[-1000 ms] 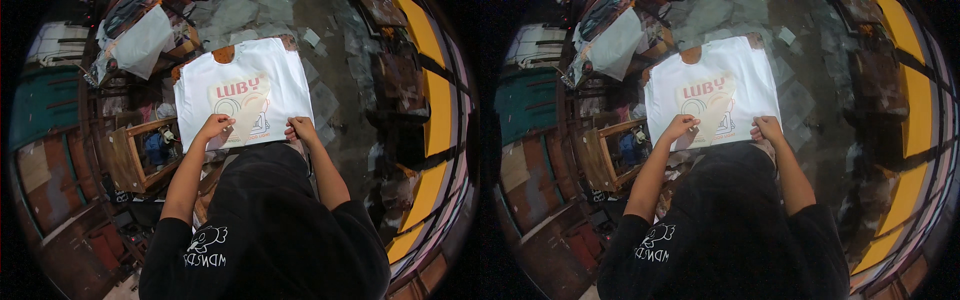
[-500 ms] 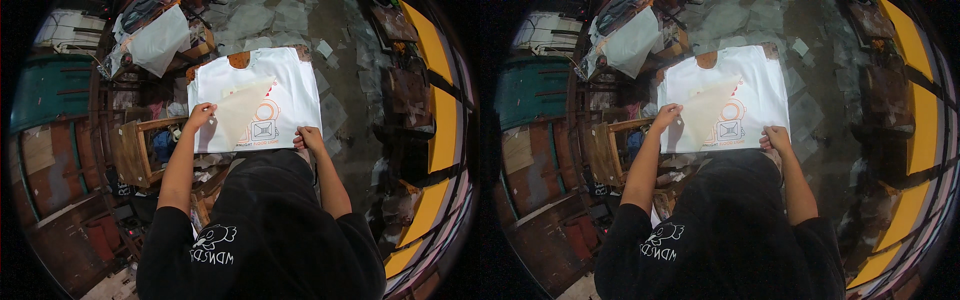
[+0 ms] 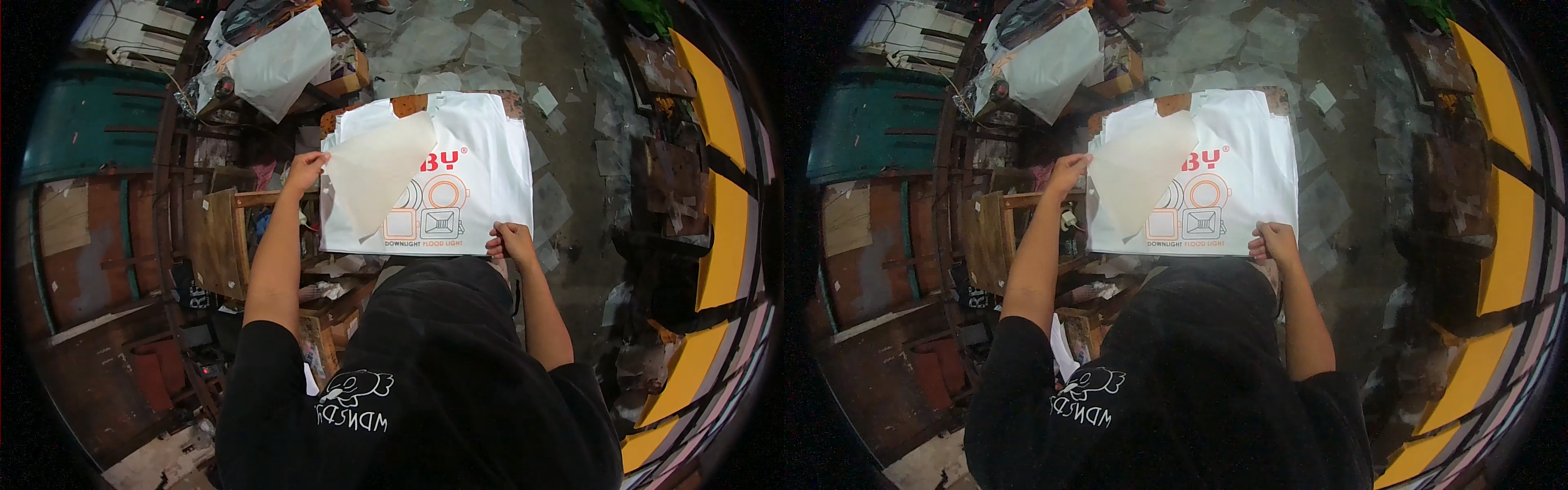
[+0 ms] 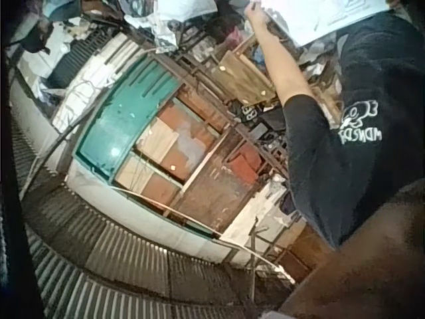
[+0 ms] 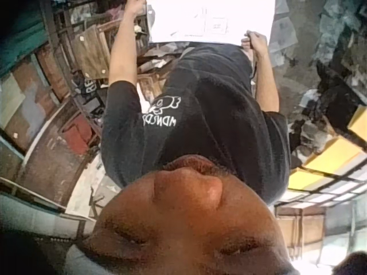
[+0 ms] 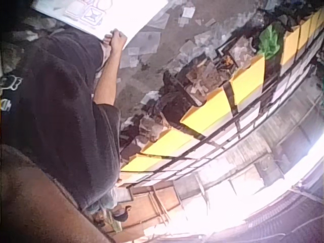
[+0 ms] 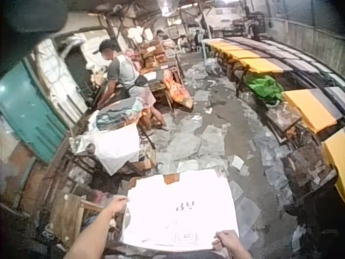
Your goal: Using a heat press machine to apply designs onto white t-shirts.
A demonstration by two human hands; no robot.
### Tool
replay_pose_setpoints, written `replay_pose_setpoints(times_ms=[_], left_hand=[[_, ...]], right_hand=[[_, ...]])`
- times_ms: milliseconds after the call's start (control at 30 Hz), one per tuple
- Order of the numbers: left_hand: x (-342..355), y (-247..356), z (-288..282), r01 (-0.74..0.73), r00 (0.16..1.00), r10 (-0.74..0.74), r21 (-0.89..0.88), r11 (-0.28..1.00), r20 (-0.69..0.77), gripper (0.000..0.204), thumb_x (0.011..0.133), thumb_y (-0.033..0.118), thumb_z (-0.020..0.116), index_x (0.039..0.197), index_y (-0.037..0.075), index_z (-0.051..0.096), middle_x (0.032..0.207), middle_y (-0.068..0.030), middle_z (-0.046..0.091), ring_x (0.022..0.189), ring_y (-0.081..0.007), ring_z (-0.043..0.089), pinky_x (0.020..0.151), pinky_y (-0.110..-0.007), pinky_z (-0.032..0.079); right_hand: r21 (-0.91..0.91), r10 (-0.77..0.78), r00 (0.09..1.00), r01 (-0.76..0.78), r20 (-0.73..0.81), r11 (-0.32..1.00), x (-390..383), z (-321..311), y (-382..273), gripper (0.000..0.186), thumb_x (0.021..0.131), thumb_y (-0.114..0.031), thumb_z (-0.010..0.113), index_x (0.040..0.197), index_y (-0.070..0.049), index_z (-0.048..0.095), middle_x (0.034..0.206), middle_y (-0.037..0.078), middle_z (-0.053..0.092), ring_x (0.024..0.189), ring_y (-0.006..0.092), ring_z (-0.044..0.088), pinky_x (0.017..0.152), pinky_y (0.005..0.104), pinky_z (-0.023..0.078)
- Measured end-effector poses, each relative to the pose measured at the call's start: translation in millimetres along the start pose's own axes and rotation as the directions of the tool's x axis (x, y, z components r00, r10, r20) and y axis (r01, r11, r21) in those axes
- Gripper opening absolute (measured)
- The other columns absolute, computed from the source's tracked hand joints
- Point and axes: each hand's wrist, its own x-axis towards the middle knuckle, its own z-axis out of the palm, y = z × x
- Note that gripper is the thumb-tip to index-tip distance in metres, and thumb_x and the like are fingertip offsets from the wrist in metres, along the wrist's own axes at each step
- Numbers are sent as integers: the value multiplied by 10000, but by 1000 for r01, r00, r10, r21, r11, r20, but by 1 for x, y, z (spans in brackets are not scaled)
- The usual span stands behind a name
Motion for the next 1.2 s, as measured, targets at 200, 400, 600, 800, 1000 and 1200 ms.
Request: replay_pose_setpoints(times_ms=[200,400,600,800,1000,1200], left_hand=[[16,9,-45,15,992,1,122,992,-127,270,949,257,742,1011,-3,777,795,2,704,681,-78,603,648,-267,501],[22,21,-86,25,963,5,108,994,-268,234,947,227,733,1001,6,783,776,-4,716,638,-84,617,597,-269,496],[36,-2,-130,51,919,8,137,989,-395,232,927,229,712,957,4,763,758,-66,718,680,-138,666,646,-322,516],[40,6,-183,-91,713,38,-40,995,-700,261,950,235,562,960,-21,612,821,-217,606,768,-255,583,742,-399,479],[-35,33,-276,-443,489,12,-236,865,-872,259,1031,221,469,1129,-1,560,1126,-137,642,1004,-247,593,890,-415,497],[-193,8,-361,-565,561,-210,-556,610,-801,476,1047,279,430,1353,-76,510,1314,-218,627,1198,-354,632,1044,-498,515]], right_hand=[[-15,-40,999,40,-4,999,0,1,1,351,1017,-336,606,960,7,656,758,137,709,564,198,694,520,300,571],[-49,-34,999,33,-34,998,-2,4,-1,340,1027,-312,585,971,14,661,737,147,709,563,220,699,495,303,556],[-73,-52,999,52,-5,996,-4,3,0,341,1032,-323,578,972,3,657,743,126,712,581,220,703,519,314,562],[-128,-67,998,64,-18,990,-5,5,1,341,1040,-336,575,965,-7,626,711,113,676,555,205,674,510,314,556],[-111,-50,998,52,28,992,-2,4,-1,321,1048,-315,557,957,-10,600,687,104,645,544,203,641,490,308,518],[-55,-43,998,46,48,997,0,1,2,350,1042,-314,551,995,29,597,703,147,646,538,225,627,497,324,509]])
